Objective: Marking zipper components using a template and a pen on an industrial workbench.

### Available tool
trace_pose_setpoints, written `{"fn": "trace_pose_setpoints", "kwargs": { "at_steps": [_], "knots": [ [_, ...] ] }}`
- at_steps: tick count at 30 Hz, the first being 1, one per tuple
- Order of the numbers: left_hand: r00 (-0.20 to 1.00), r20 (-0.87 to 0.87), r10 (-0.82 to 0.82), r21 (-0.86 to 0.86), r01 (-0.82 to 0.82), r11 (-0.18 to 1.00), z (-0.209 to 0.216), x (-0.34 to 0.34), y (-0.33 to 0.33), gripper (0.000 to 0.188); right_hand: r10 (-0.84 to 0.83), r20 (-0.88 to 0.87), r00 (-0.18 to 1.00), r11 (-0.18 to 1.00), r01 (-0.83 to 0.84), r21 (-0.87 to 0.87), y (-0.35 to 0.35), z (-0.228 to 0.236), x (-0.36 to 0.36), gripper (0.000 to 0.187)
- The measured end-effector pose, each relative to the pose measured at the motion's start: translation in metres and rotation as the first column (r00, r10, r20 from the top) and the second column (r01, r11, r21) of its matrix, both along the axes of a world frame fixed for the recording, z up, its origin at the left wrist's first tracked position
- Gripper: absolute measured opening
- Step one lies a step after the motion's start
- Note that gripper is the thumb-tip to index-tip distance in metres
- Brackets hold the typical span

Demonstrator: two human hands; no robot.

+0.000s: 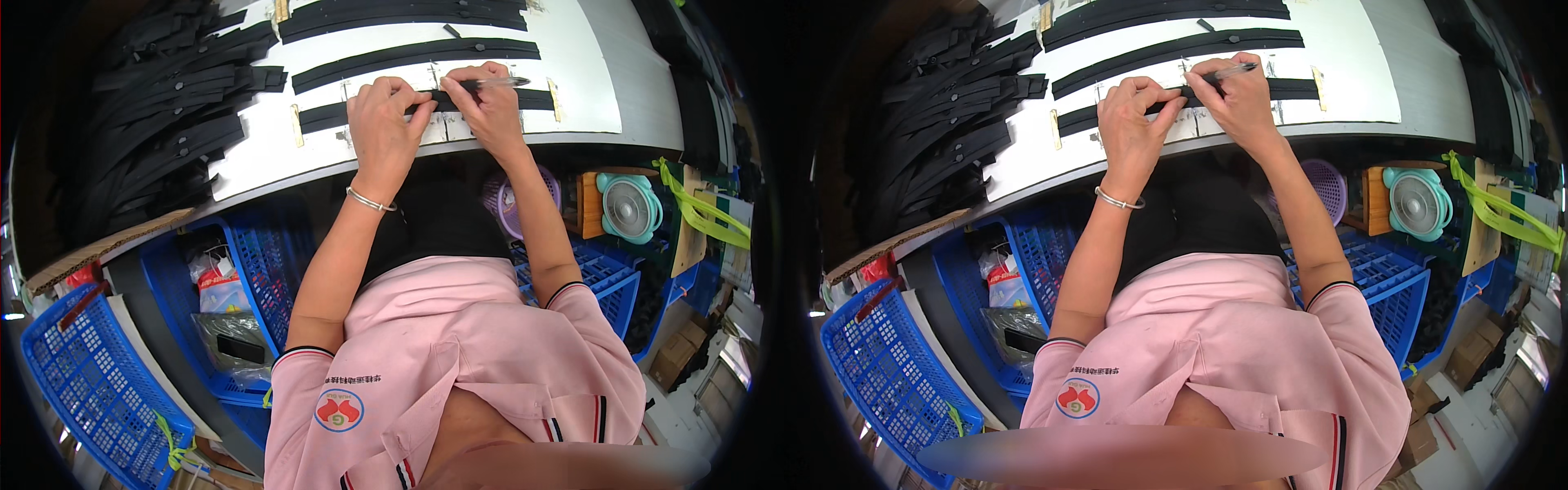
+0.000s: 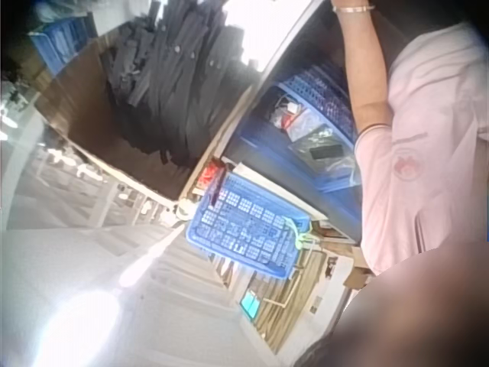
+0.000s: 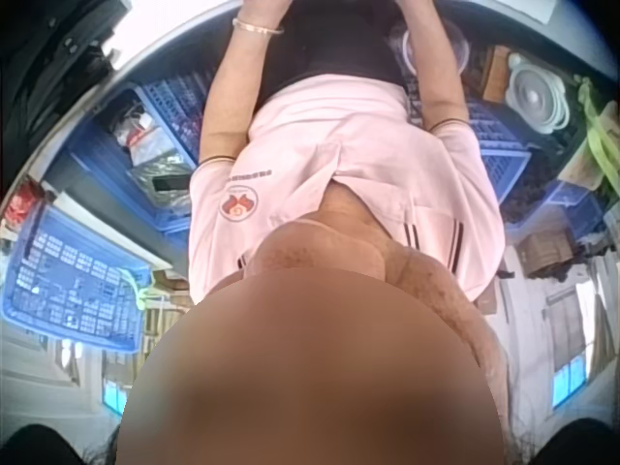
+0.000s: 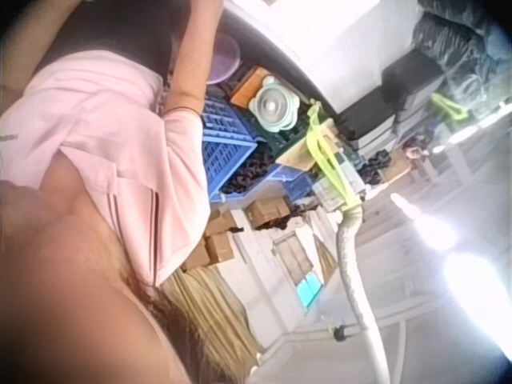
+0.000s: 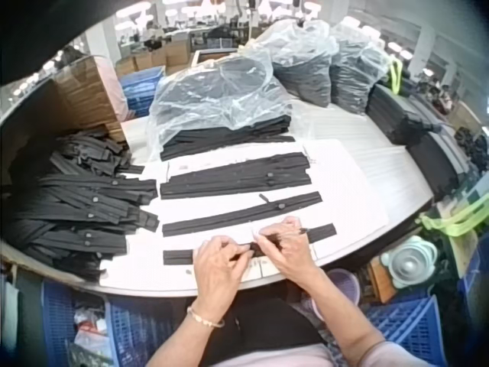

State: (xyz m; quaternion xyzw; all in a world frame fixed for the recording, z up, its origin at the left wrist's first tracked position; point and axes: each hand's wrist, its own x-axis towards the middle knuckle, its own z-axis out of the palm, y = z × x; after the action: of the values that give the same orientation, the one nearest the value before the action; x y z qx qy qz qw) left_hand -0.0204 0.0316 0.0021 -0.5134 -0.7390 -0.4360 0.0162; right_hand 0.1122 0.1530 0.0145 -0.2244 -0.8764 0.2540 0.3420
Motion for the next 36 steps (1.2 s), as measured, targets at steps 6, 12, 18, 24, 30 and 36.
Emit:
{"fn": "trace_pose_setpoints", "kwargs": {
  "at_steps": [6,12,18,24,30,36],
  "knots": [
    [1.000,-0.006,0.004,-0.020,-0.004,1.000,0.001,0.001,0.000,0.013,0.093,0.027,0.995,0.995,-0.092,-0.036,0.003,-0.004,0.009,0.010],
    [1.000,-0.016,0.008,-0.007,-0.008,1.000,0.000,0.001,0.001,0.014,0.085,-0.077,0.993,0.996,-0.087,-0.025,0.004,-0.012,0.003,0.010],
    [1.000,-0.008,0.002,-0.025,-0.003,1.000,0.004,0.000,0.001,0.014,0.106,-0.114,0.988,0.994,-0.104,0.018,0.004,-0.008,0.001,0.011],
    [1.000,-0.010,-0.015,0.000,0.015,1.000,0.001,0.002,0.002,0.013,0.026,-0.129,0.991,0.993,-0.011,0.118,-0.007,-0.001,0.030,0.008],
    [1.000,0.003,0.009,-0.013,-0.009,1.000,0.003,0.002,0.000,0.013,-0.535,-0.132,0.834,0.766,0.545,0.341,-0.012,-0.019,0.081,0.032],
    [1.000,0.016,0.012,-0.017,-0.011,1.000,0.004,0.005,-0.001,0.013,-0.536,-0.060,0.842,0.752,0.509,0.419,-0.004,-0.026,0.088,0.041]
  ]
}}
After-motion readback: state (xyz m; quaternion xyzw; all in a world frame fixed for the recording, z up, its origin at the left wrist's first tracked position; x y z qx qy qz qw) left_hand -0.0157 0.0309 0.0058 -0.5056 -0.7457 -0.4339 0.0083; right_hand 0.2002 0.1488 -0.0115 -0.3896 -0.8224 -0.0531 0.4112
